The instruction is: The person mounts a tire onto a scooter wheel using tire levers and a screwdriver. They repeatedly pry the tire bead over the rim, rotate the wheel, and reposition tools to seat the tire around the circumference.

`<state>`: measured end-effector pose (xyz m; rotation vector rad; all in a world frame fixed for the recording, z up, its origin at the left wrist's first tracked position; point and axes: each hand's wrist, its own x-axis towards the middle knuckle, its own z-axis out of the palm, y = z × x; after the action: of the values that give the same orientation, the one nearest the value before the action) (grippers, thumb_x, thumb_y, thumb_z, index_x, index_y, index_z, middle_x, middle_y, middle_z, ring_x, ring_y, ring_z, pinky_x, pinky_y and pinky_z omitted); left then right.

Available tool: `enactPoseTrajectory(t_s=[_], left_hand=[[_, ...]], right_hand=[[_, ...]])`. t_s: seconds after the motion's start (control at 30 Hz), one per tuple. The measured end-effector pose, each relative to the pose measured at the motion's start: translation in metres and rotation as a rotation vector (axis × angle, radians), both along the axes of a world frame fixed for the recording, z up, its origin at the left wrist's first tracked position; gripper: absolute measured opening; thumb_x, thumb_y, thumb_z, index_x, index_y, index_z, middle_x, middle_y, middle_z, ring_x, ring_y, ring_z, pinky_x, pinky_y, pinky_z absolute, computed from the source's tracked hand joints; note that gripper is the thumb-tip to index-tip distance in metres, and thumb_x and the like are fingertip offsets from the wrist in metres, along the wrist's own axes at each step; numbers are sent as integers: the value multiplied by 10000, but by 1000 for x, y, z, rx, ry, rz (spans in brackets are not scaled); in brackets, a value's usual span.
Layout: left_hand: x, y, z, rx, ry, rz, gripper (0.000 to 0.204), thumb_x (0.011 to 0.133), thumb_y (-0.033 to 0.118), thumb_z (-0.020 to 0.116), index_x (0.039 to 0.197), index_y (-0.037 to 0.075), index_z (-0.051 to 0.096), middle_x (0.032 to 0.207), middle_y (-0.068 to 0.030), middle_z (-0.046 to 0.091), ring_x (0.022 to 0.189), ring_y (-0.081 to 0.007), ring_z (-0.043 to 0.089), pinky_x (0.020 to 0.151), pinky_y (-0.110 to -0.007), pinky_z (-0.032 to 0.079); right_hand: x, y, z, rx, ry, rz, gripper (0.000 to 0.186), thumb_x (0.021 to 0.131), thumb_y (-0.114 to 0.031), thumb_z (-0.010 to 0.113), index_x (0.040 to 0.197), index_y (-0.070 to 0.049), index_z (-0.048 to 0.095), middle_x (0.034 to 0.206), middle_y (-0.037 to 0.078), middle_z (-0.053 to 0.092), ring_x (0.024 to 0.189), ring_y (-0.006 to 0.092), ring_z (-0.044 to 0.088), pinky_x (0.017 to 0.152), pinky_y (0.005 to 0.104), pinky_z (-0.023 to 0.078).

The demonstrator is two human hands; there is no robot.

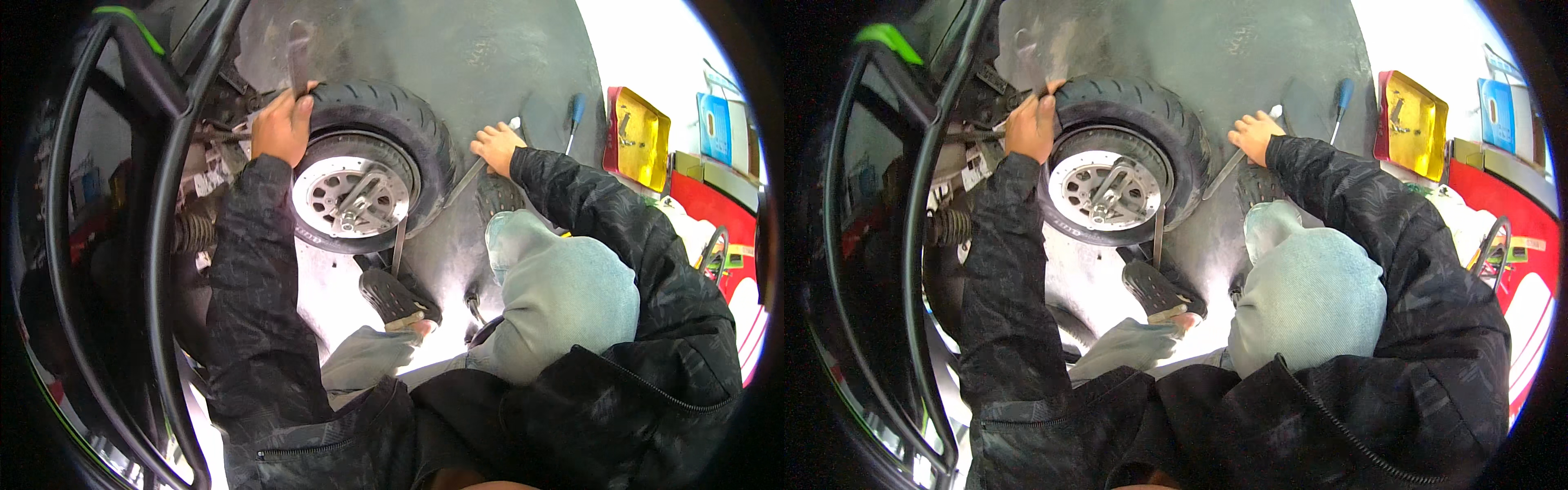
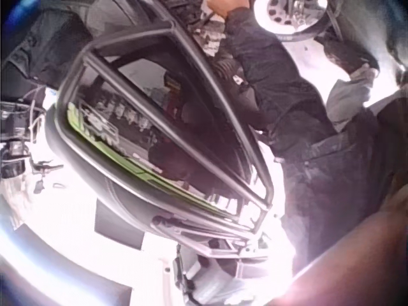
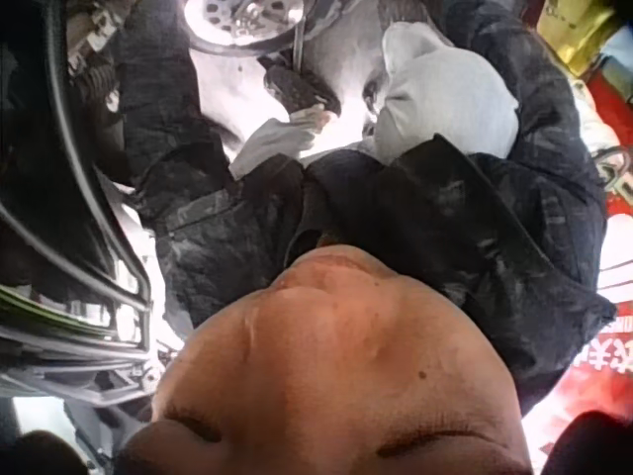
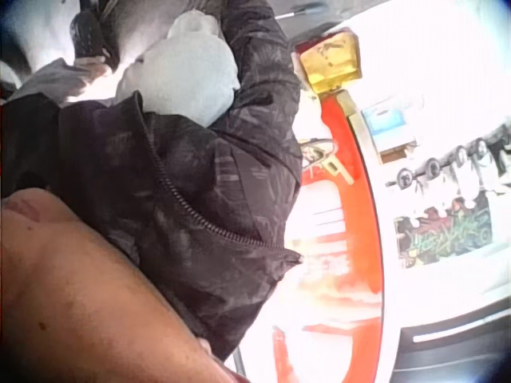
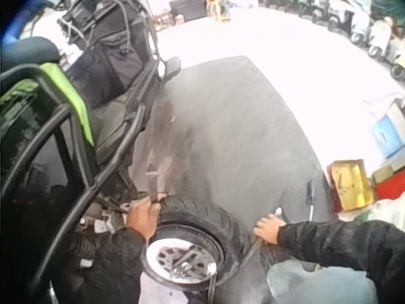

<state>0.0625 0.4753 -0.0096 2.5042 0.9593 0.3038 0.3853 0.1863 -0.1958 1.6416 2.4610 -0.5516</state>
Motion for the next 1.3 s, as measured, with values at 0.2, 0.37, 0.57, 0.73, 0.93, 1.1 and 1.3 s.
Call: enactPoseTrajectory(t_s=[0.2, 0.37, 0.57, 0.73, 0.93, 1.1, 1.3], left_hand=[[-3, 0, -6, 13, -11, 41, 539, 1078, 569, 464, 1290, 150, 727, 1218, -162, 732, 1120, -416, 681, 926, -463, 553], [-6, 0, -11, 41, 10, 62, 609, 1069, 624, 425, 1302, 147, 721, 1240, -175, 722, 1124, -418, 674, 949, -474, 541], [-10, 5, -24, 89, -4, 69, 687, 1043, 699, 391, 1318, 158, 712, 1170, -198, 735, 1102, -445, 671, 934, -507, 536], [-10, 2, -21, 130, 79, 76, 751, 1016, 766, 359, 1307, 173, 716, 1126, -223, 741, 1075, -476, 670, 932, -548, 528], [-1, -10, -6, 87, -2, 105, 632, 1077, 561, 431, 1102, 10, 738, 1067, -278, 720, 1079, -484, 651, 926, -542, 491], [1, -11, -5, 124, -43, 70, 638, 1079, 576, 413, 1174, 36, 739, 1099, -283, 717, 1112, -484, 648, 941, -539, 495], [0, -4, -12, 158, -58, 11, 624, 1095, 580, 356, 1233, 104, 736, 1105, -271, 717, 1111, -478, 651, 929, -536, 501]], right_hand=[[12, 5, -4, -104, -107, 39, 390, 772, -336, 828, 1066, -117, 692, 1145, 63, 661, 1111, 233, 633, 890, 408, 474], [20, 0, 0, -53, -171, 108, 289, 844, -171, 726, 1120, -103, 673, 1092, 72, 656, 1163, 268, 643, 975, 403, 507], [46, -16, 32, -81, -143, 114, 177, 950, -232, 663, 1049, -89, 699, 1088, 103, 623, 1112, 285, 628, 941, 415, 521], [32, -37, 139, -237, -221, -52, 268, 1045, -326, 583, 1033, -76, 682, 806, 164, 694, 732, 410, 713, 647, 512, 567], [-17, -44, 235, -363, 34, 81, 357, 1031, -382, 600, 950, -50, 703, 756, 194, 704, 761, 433, 709, 691, 551, 562], [-84, -48, 185, -309, -6, -59, 552, 1075, -476, 502, 838, -24, 712, 737, 211, 707, 774, 455, 710, 721, 556, 580], [-154, -53, 134, -325, 198, -319, 517, 1077, -456, 471, 992, -19, 734, 932, 250, 736, 933, 461, 704, 844, 558, 556]])
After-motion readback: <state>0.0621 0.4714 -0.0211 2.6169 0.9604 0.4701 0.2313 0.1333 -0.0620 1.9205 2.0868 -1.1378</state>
